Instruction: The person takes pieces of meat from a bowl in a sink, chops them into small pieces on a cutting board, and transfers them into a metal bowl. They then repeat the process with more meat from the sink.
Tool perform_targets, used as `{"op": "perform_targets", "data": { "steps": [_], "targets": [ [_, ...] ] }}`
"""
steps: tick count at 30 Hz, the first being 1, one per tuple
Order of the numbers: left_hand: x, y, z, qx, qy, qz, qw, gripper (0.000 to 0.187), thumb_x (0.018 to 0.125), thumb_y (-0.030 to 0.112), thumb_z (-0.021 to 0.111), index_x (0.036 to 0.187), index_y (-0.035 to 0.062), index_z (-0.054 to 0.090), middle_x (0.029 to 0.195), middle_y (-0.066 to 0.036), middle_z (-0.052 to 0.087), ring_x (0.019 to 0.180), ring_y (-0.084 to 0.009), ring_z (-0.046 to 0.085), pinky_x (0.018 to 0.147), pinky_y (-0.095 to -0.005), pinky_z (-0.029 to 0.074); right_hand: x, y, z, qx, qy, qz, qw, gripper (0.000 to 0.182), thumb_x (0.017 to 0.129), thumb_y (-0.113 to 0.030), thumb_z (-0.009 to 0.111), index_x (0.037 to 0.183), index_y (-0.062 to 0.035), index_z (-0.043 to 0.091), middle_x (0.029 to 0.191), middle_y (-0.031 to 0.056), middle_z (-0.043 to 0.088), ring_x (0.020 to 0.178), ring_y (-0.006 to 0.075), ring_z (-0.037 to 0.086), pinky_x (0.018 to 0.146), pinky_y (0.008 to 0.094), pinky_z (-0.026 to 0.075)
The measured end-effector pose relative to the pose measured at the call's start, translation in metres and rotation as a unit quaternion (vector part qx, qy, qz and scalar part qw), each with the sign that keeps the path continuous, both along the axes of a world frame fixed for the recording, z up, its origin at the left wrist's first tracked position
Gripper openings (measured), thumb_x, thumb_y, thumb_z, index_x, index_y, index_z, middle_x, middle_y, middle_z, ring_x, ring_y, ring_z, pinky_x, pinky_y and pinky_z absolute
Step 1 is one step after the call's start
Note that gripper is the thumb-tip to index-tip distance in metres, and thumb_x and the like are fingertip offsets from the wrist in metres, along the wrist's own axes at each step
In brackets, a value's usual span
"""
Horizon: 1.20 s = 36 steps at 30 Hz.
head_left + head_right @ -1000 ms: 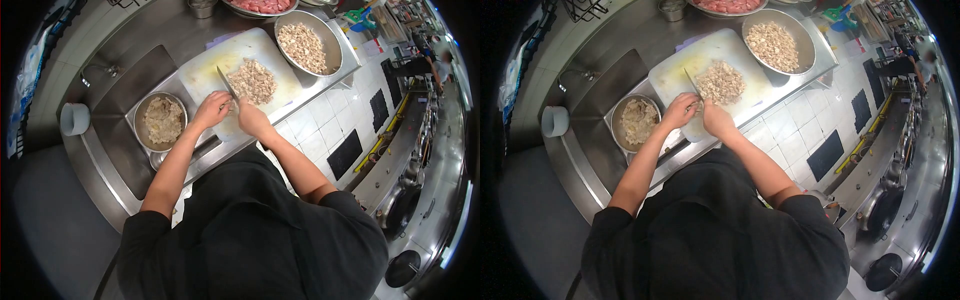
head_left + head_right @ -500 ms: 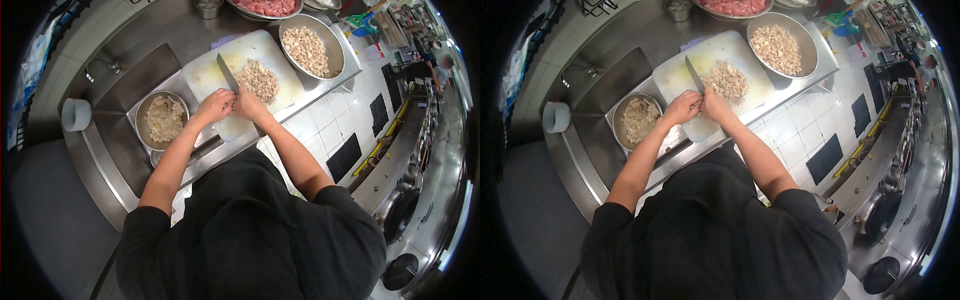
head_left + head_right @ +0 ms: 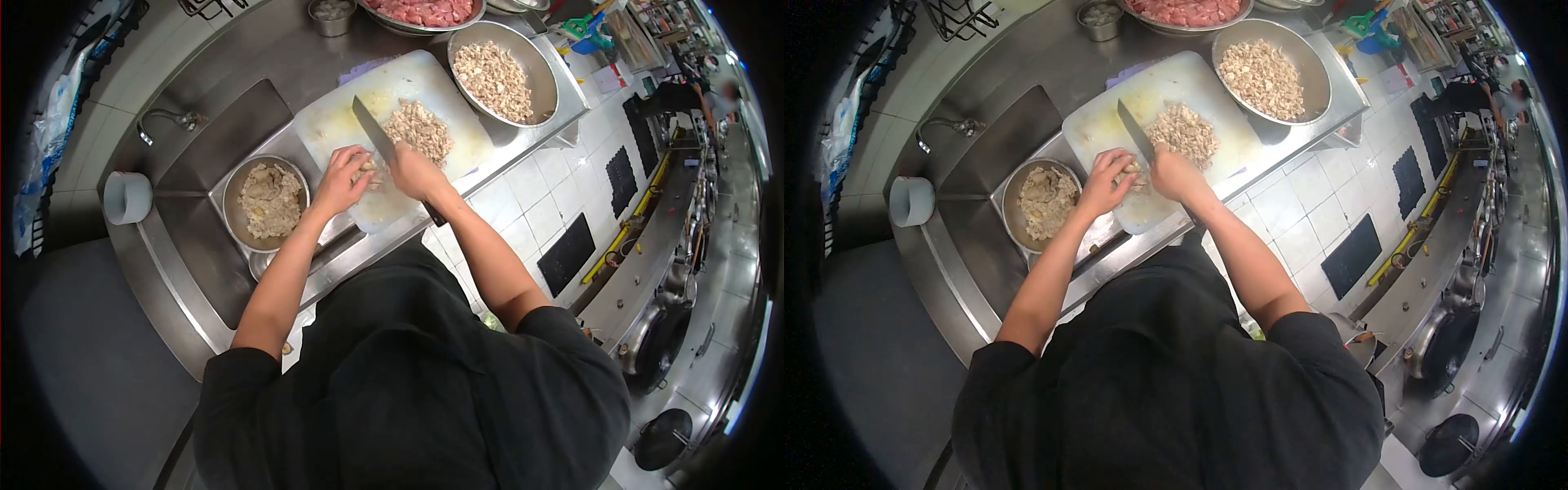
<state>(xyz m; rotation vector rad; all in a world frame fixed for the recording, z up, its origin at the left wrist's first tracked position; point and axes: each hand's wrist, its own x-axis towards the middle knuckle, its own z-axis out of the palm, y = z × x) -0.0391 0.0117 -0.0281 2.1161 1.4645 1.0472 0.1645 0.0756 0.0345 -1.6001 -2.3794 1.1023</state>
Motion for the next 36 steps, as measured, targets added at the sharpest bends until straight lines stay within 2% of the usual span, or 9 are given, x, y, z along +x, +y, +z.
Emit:
{"op": "perform_targets", "data": {
  "steps": [3,9,12,18,22,27,30,33,36],
  "targets": [
    [0.0,-0.006,0.001,-0.026,-0.053,0.056,0.997,0.032,0.091,0.017,0.078,0.119,0.0023,0.07,0.125,-0.017,0.069,0.121,-0.0364,0.063,0.104,-0.0431,0.051,0.0,-0.017,0.017,-0.033,-0.081,0.067,0.994,0.031,0.096,-0.007,0.054,0.12,0.0111,0.051,0.097,0.0381,0.071,0.097,0.0523,0.071,0.089,0.0582,0.055],
    [-0.009,-0.004,-0.006,-0.042,-0.003,-0.025,0.999,0.028,0.089,0.012,0.077,0.113,0.0,0.07,0.121,-0.016,0.069,0.117,-0.0364,0.064,0.1,-0.0433,0.053,-0.011,-0.055,0.025,-0.068,-0.113,0.011,0.991,0.029,0.094,-0.005,0.051,0.119,0.0101,0.051,0.102,0.0382,0.071,0.098,0.0519,0.072,0.088,0.0581,0.056],
    [-0.007,-0.003,-0.013,-0.027,-0.001,-0.018,0.999,0.028,0.086,0.01,0.075,0.112,0.0038,0.072,0.119,-0.013,0.071,0.114,-0.0333,0.065,0.098,-0.0426,0.055,-0.018,-0.035,-0.017,-0.026,-0.051,0.008,0.998,0.028,0.095,-0.005,0.05,0.119,0.0097,0.051,0.1,0.0385,0.07,0.095,0.0522,0.072,0.086,0.0585,0.056],
    [-0.008,0.001,-0.005,-0.042,-0.009,-0.031,0.999,0.023,0.086,0.008,0.074,0.109,0.0028,0.073,0.119,-0.013,0.071,0.112,-0.0338,0.065,0.096,-0.0423,0.055,-0.015,-0.051,0.009,-0.039,-0.054,0.002,0.998,0.026,0.093,-0.005,0.052,0.117,0.0061,0.049,0.092,0.0379,0.07,0.094,0.0529,0.071,0.083,0.0613,0.054],
    [-0.008,0.002,-0.012,-0.039,-0.013,-0.032,0.999,0.024,0.086,0.008,0.073,0.11,0.0023,0.073,0.117,-0.013,0.071,0.112,-0.0343,0.065,0.097,-0.0419,0.055,-0.028,-0.027,-0.038,0.023,0.014,0.001,1.0,0.028,0.093,-0.006,0.052,0.118,0.0061,0.048,0.091,0.0371,0.07,0.091,0.054,0.07,0.082,0.0615,0.054],
    [-0.011,0.003,-0.014,-0.045,-0.018,-0.045,0.998,0.026,0.086,0.008,0.073,0.111,0.0024,0.073,0.117,-0.013,0.071,0.113,-0.0348,0.064,0.098,-0.0416,0.055,-0.01,-0.047,-0.015,0.042,0.02,0.043,0.998,0.024,0.095,-0.007,0.051,0.115,0.0069,0.048,0.092,0.0395,0.068,0.091,0.0554,0.069,0.081,0.0622,0.053],
    [-0.005,-0.004,-0.018,-0.006,-0.022,-0.026,0.999,0.021,0.086,0.007,0.073,0.107,0.0029,0.071,0.115,-0.014,0.071,0.109,-0.0349,0.065,0.092,-0.0433,0.055,-0.021,-0.053,-0.03,-0.018,-0.012,-0.037,0.999,0.025,0.095,-0.006,0.053,0.115,0.0074,0.048,0.091,0.0397,0.068,0.092,0.0545,0.07,0.081,0.0625,0.053],
    [-0.009,-0.005,-0.016,-0.02,-0.021,-0.033,0.999,0.022,0.085,0.006,0.073,0.107,0.0033,0.073,0.116,-0.013,0.071,0.112,-0.034,0.066,0.097,-0.0417,0.055,-0.021,-0.025,-0.014,-0.014,-0.019,0.016,1.0,0.027,0.095,-0.007,0.053,0.116,0.008,0.046,0.09,0.0397,0.068,0.091,0.0544,0.07,0.081,0.0632,0.053],
    [-0.007,-0.005,-0.021,-0.02,-0.041,-0.024,0.999,0.02,0.086,0.007,0.073,0.106,0.0035,0.072,0.115,-0.013,0.071,0.11,-0.035,0.066,0.094,-0.0431,0.055,-0.01,-0.059,-0.003,-0.007,-0.011,0.009,1.0,0.027,0.095,-0.008,0.055,0.114,0.0088,0.046,0.085,0.0386,0.068,0.087,0.0549,0.07,0.08,0.0633,0.053]
  ]
}}
